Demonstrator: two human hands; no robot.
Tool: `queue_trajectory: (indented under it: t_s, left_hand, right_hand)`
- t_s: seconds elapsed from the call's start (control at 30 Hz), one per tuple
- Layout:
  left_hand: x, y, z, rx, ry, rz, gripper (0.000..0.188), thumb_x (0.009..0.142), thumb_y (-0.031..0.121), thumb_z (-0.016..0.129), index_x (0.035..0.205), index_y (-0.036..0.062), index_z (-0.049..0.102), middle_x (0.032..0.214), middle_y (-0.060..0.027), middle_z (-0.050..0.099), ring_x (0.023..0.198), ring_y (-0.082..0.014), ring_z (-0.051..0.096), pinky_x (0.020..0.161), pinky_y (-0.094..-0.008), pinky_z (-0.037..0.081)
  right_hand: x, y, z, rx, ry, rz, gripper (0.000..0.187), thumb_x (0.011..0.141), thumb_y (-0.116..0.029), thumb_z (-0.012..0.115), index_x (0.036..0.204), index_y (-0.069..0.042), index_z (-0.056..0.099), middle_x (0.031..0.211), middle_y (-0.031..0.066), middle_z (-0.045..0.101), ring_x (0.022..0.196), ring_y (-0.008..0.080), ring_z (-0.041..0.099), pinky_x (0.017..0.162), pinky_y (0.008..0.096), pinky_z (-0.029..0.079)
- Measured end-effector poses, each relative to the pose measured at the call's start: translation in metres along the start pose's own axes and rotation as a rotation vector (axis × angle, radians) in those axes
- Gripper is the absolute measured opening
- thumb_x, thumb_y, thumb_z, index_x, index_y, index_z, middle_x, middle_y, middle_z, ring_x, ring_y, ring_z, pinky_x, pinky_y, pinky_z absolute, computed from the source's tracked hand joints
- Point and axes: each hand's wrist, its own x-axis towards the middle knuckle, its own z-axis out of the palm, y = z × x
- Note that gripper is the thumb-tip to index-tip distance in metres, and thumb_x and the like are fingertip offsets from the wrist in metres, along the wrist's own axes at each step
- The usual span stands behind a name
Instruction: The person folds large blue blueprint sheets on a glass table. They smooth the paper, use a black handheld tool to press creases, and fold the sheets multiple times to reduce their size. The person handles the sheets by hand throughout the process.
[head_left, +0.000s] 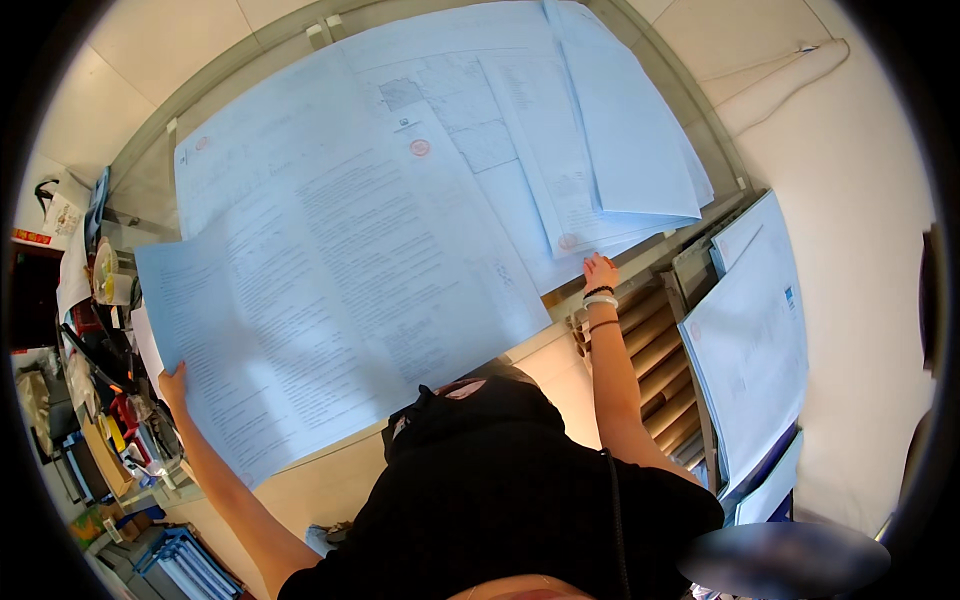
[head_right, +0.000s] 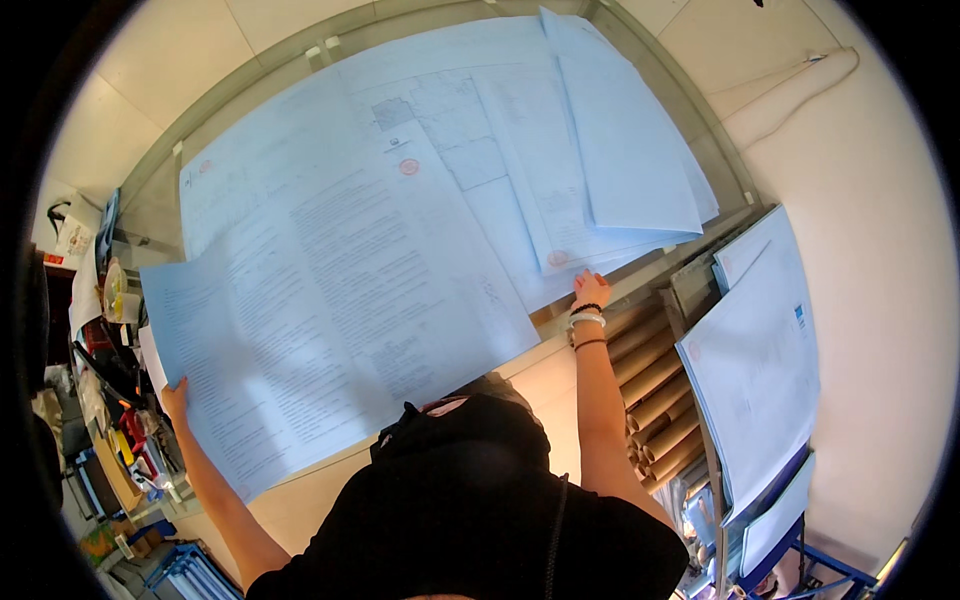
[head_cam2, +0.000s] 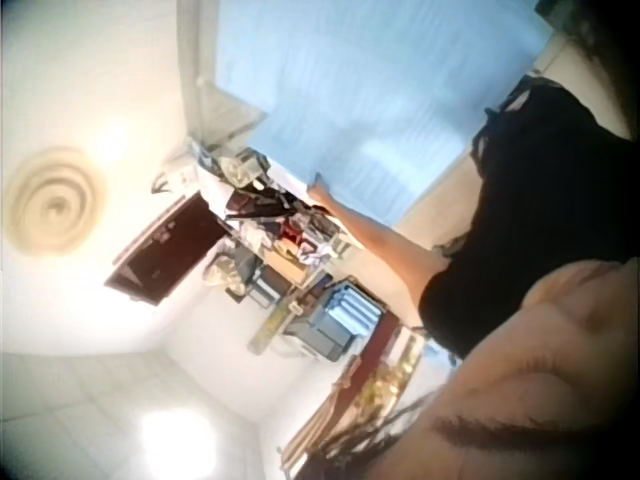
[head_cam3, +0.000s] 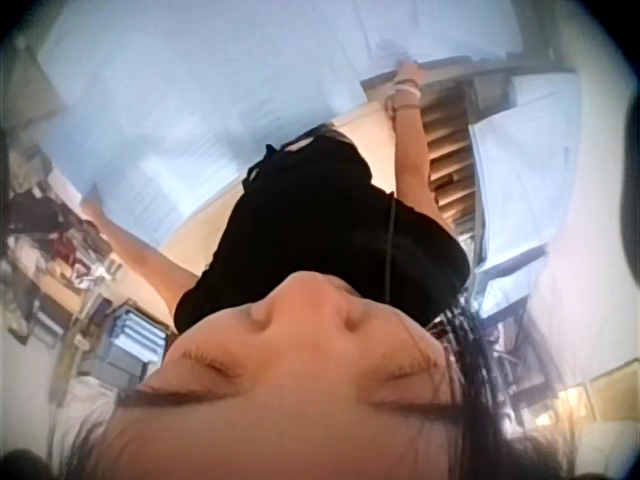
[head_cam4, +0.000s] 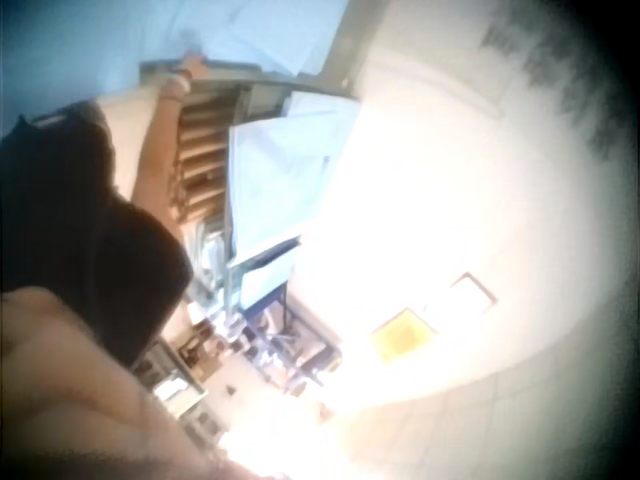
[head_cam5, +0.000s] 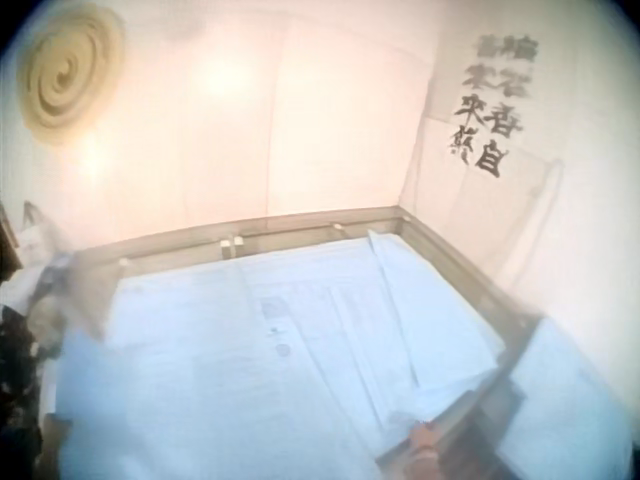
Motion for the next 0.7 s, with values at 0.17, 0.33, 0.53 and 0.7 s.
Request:
queue_trajectory:
  t_s: [0.17, 0.33, 0.53, 0.7]
  left_hand:
    - [0.009, -0.020, -0.002, 0.012, -0.057, -0.044, 0.040, 0.079, 0.030, 0.071, 0.093, -0.0080, 0.068, 0.084, -0.0189, 0.070, 0.077, -0.0302, 0.068, 0.070, -0.0403, 0.050]
    - [0.012, -0.040, 0.010, -0.054, -0.076, -0.072, 0.042, 0.078, 0.031, 0.072, 0.093, -0.0077, 0.068, 0.082, -0.0176, 0.070, 0.074, -0.0286, 0.067, 0.067, -0.0404, 0.049]
    - [0.028, -0.051, 0.028, 0.071, 0.003, -0.059, 0.050, 0.075, 0.036, 0.074, 0.095, -0.0097, 0.067, 0.084, -0.0216, 0.069, 0.078, -0.0355, 0.067, 0.072, -0.0447, 0.050]
    - [0.000, -0.061, 0.013, -0.054, -0.049, -0.187, 0.048, 0.076, 0.034, 0.074, 0.093, -0.0108, 0.067, 0.079, -0.0174, 0.068, 0.067, -0.0275, 0.064, 0.064, -0.0397, 0.049]
  right_hand:
    - [0.009, -0.009, 0.022, 0.077, 0.021, 0.176, 0.034, 0.086, -0.009, 0.067, 0.113, 0.002, 0.050, 0.097, 0.0157, 0.058, 0.085, 0.0239, 0.060, 0.073, 0.0357, 0.054]
    - [0.017, -0.029, 0.028, 0.058, -0.001, 0.326, 0.040, 0.086, -0.018, 0.071, 0.114, 0.005, 0.054, 0.101, 0.0153, 0.053, 0.083, 0.0230, 0.055, 0.074, 0.0347, 0.053]
    - [0.042, -0.049, 0.019, 0.137, -0.125, 0.409, 0.053, 0.080, -0.034, 0.077, 0.115, -0.003, 0.051, 0.101, 0.0109, 0.051, 0.086, 0.0207, 0.052, 0.077, 0.0409, 0.048]
    - [0.009, -0.073, 0.053, 0.316, -0.209, 0.459, 0.077, 0.078, -0.044, 0.077, 0.135, -0.004, 0.043, 0.138, 0.0120, 0.046, 0.129, 0.0314, 0.043, 0.110, 0.0484, 0.031]
